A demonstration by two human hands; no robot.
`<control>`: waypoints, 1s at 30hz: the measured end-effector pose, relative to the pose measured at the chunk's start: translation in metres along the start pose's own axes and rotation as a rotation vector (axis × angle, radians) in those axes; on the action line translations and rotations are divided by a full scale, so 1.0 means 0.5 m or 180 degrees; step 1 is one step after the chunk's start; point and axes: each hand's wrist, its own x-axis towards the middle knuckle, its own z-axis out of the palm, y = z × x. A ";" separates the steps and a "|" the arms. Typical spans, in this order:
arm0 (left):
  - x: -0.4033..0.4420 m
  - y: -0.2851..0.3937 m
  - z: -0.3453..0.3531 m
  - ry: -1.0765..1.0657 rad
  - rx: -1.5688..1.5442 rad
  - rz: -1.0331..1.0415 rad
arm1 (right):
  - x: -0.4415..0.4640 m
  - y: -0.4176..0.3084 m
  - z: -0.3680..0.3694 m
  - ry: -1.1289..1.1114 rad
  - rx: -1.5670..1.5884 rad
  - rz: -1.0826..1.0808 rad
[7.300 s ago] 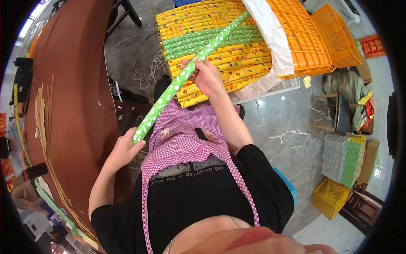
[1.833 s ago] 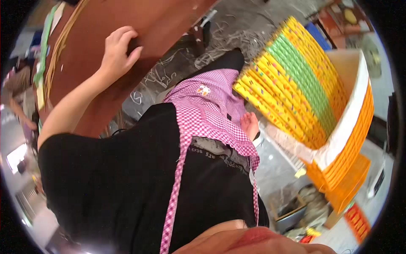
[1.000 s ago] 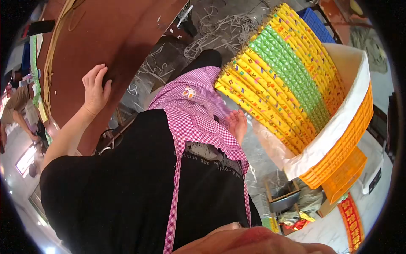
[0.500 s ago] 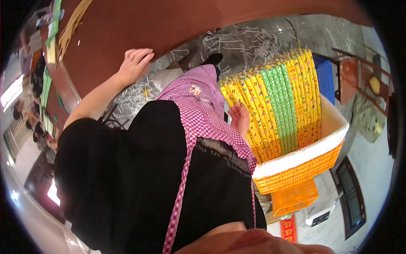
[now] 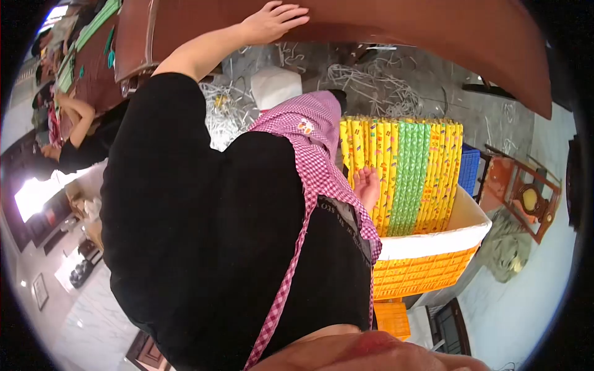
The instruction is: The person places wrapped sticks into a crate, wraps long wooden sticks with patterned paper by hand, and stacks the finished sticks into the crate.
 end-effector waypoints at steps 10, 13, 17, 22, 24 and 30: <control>0.002 0.002 -0.024 0.0447 -0.0067 0.0220 | -0.027 0.091 0.053 -0.0513 -0.0344 0.0365; 0.001 0.000 -0.023 0.0446 -0.0092 0.0223 | -0.026 0.107 0.079 -0.0569 -0.0357 0.0399; -0.006 -0.005 -0.006 0.0433 -0.0110 0.0187 | -0.017 0.111 0.104 -0.0679 -0.0383 0.0407; 0.003 -0.005 -0.041 -0.0252 -0.0140 0.0046 | -0.001 0.109 0.124 -0.0674 -0.0470 0.0400; 0.000 -0.002 -0.037 -0.0891 -0.0131 -0.0112 | 0.009 0.116 0.121 -0.0702 -0.0407 0.0383; 0.014 -0.016 0.021 -0.0643 -0.0637 -0.0115 | 0.016 0.131 0.143 -0.0861 -0.0611 0.0405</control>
